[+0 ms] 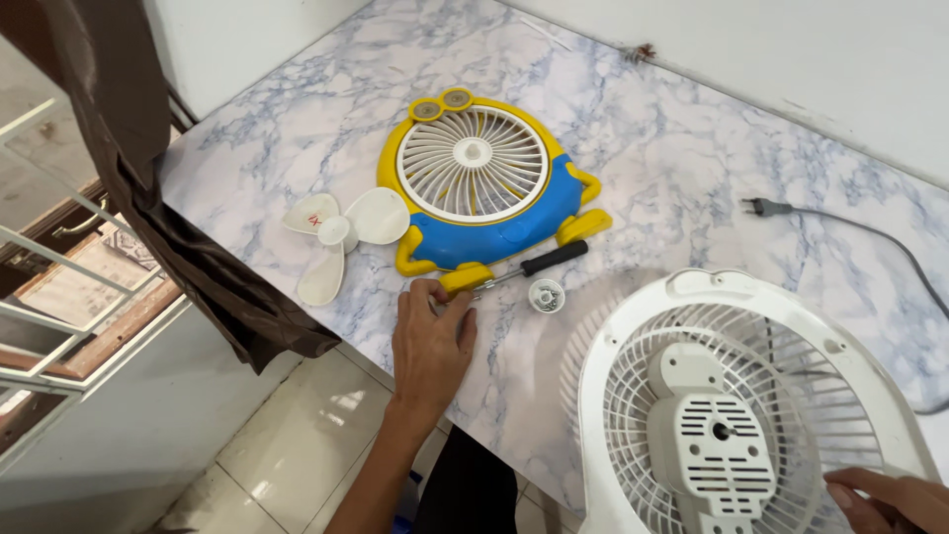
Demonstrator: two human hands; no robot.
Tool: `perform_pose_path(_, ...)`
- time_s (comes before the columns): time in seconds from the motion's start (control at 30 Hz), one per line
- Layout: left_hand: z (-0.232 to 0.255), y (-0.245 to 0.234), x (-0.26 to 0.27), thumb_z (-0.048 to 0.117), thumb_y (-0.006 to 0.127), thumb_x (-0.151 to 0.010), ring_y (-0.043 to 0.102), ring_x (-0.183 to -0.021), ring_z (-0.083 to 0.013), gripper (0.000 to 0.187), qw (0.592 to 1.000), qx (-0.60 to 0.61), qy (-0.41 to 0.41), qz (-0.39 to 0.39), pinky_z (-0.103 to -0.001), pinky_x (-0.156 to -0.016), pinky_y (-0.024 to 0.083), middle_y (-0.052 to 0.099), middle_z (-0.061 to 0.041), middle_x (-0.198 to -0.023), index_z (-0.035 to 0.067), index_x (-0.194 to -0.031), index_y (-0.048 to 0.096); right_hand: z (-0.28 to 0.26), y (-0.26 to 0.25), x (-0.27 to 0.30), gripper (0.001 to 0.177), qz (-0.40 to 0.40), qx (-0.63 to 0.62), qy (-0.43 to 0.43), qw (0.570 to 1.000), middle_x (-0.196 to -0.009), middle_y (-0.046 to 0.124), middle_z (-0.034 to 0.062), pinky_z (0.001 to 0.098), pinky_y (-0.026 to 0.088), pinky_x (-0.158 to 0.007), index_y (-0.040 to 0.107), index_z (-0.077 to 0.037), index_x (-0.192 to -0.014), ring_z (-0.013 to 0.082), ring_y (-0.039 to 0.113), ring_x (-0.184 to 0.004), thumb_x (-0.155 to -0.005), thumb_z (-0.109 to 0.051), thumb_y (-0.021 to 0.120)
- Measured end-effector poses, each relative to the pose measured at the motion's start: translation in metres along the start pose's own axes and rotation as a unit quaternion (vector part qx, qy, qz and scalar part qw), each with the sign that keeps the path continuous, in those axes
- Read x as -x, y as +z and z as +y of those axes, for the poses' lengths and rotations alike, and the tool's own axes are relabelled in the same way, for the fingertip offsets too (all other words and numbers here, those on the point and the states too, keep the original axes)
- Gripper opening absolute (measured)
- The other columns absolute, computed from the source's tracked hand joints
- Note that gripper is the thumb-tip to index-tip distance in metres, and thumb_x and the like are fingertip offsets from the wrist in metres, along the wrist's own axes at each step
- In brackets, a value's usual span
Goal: The person disassembles a white electric fan by removing screws from the rear grille and motor housing using a screwdriver. They detach the rear grille and motor cover, set them aside, then reattach the motor cover and begin reinserting screws.
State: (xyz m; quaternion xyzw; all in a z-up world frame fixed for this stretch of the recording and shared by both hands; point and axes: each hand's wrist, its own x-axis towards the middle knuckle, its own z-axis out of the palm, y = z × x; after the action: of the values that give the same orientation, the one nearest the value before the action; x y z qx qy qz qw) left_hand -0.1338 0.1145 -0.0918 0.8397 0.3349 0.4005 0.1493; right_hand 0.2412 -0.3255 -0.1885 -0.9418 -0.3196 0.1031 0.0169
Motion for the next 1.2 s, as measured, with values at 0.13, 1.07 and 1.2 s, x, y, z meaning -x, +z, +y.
perform_pose_path(0.13, -0.001, 0.005, -0.005, 0.012, 0.078, -0.083, 0.057, -0.092, -0.0308, 0.016, 1.000, -0.012, -0.013, -0.004, -0.045, -0.074, 0.050, 0.055, -0.011, -0.103, 0.011, -0.098, 0.077, -0.052, -0.040, 0.036, 0.026, 0.135, -0.080, -0.130, 0.979, -0.054, 0.058, -0.0016, 0.0248, 0.040, -0.042, 0.082, -0.014, -0.100, 0.0099, 0.052, -0.044, -0.086, -0.035, 0.079)
perform_pose_path(1.07, 0.163, -0.010, -0.030, 0.001, 0.064, -0.095, 0.067, -0.101, -0.0293, 0.015, 0.835, 0.354, 0.248, -0.340, -0.038, -0.087, 0.055, 0.067, -0.012, -0.107, 0.003, -0.109, 0.067, -0.099, -0.168, 0.087, 0.033, 0.159, -0.337, 0.055, 0.926, -0.088, 0.076, 0.0101, 0.0315, 0.055, -0.061, 0.064, -0.001, -0.131, 0.0165, 0.069, -0.070, -0.100, -0.012, 0.058)
perform_pose_path(1.2, 0.181, 0.006, -0.038, 0.009, 0.067, -0.093, 0.066, -0.092, -0.0297, 0.013, 0.801, 0.294, 0.322, -0.410, -0.042, -0.083, 0.052, 0.070, -0.011, -0.093, 0.003, -0.105, 0.069, -0.094, -0.161, 0.091, 0.033, 0.140, -0.321, 0.063, 0.934, -0.088, 0.072, 0.0094, 0.0314, 0.057, -0.062, 0.063, -0.002, -0.130, 0.0163, 0.070, -0.068, -0.099, -0.012, 0.056)
